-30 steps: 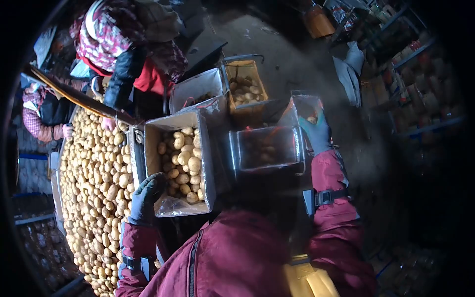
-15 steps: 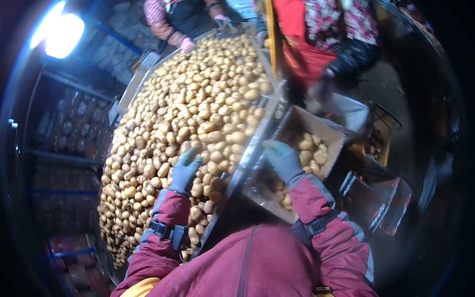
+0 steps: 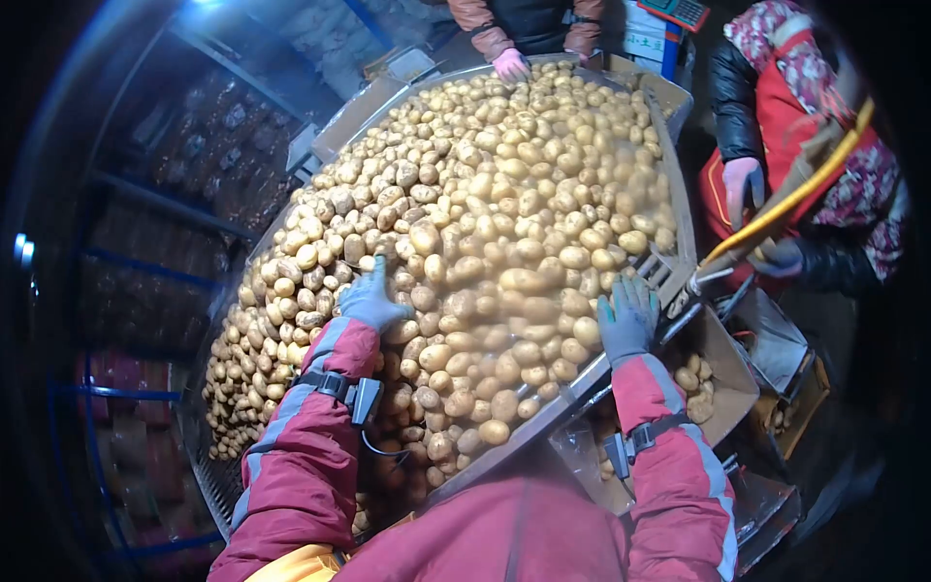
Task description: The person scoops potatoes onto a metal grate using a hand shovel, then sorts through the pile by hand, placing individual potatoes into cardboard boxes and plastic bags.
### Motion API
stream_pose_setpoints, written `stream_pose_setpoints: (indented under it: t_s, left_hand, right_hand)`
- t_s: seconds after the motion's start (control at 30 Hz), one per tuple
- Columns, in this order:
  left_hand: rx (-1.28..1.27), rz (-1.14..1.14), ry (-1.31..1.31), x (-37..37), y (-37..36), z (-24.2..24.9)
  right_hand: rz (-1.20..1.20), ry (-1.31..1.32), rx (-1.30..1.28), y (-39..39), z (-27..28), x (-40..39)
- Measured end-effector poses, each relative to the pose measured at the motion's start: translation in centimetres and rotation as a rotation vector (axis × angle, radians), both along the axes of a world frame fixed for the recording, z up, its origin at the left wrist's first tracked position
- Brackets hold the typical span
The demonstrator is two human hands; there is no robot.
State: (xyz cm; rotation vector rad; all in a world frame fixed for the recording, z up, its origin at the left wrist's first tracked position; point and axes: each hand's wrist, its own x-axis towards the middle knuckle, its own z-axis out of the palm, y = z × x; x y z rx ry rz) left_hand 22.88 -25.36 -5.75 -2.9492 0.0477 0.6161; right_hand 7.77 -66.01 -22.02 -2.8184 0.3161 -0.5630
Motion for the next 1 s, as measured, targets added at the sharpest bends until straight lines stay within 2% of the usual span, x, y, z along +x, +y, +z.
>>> stream_pose_setpoints:
  t_s: [0.07, 0.13, 0.2, 0.27, 0.3, 0.33, 0.4, 0.47, 0.5, 0.6, 0.63, 0.67, 0.7, 0.73, 0.77, 0.8, 0.93, 1.0]
  left_hand:
    - [-0.028, 0.028, -0.062, 0.9, -0.6, -1.2]
    - [-0.11, 0.048, -0.043, 1.5, -1.2, -1.4]
    - [-0.321, 0.092, 0.001, 3.2, 0.6, -2.2]
    - [-0.179, 0.02, 0.0, 5.4, -0.9, 1.2]
    - [-0.129, 0.022, -0.157, 6.1, -1.9, 1.8]
    - [-0.218, 0.001, -0.306, 6.9, -2.8, 1.7]
    - [-0.377, -0.257, -0.469, 8.7, -4.0, -0.6]
    - [-0.273, -0.51, -0.337, 10.4, -4.8, -4.8]
    - [-0.19, -0.488, -0.322, 9.9, -5.7, -5.9]
    - [-0.276, -0.567, -0.381, 12.5, -4.6, -9.8]
    - [-0.352, -0.536, -0.363, 12.1, -4.7, -8.9]
    - [-0.428, -0.505, -0.346, 11.7, -4.9, -7.9]
    - [-0.517, -0.415, -0.283, 12.1, -4.6, -7.6]
    - [-0.681, -0.37, -0.269, 12.7, -2.9, -8.8]
    - [-0.92, -0.202, -0.118, 12.1, -3.1, -7.9]
    - [-1.09, -0.091, -0.027, 12.3, -2.0, -9.0]
    - [-1.424, 0.171, 0.222, 4.3, -4.0, -3.9]
    - [-1.477, 0.122, 0.362, 0.0, -5.6, -1.7]
  right_hand:
    - [-0.049, 0.051, -0.022, 0.6, 0.2, 0.0]
    - [-0.018, -0.03, -0.044, 0.5, 0.0, 0.0]
    - [-0.018, 0.023, -0.016, 0.3, 0.2, -0.2]
    - [-0.014, 0.046, 0.007, 0.1, 0.6, 0.1]
    - [-0.014, 0.048, 0.021, 0.2, 1.0, 0.2]
    - [-0.015, 0.053, 0.037, 0.4, 1.4, 0.0]
    - [-0.021, 0.052, 0.031, 0.6, 1.7, -0.1]
    - [-0.018, 0.065, 0.008, 0.3, 1.2, -0.1]
    - [-0.027, 0.065, 0.036, 0.3, 0.9, -0.1]
    - [-0.054, 0.037, 0.0, 0.3, -1.0, -0.3]
    - [-0.114, 0.29, 0.181, 0.7, 2.8, 0.3]
    - [-0.089, -0.088, -0.046, 1.2, 0.4, -0.3]
    - [-0.07, -0.006, 0.085, 0.2, -0.5, 1.1]
    - [-0.075, 0.073, 0.102, 0.3, 2.4, 0.4]
    - [-0.074, 0.046, 0.164, 0.4, 2.3, -0.2]
    - [-0.098, -0.015, 0.12, 0.6, 0.1, -0.4]
    - [-0.093, -0.097, 0.118, 0.6, 1.6, -0.3]
    - [-0.101, -0.053, 0.194, 0.7, 2.7, -0.5]
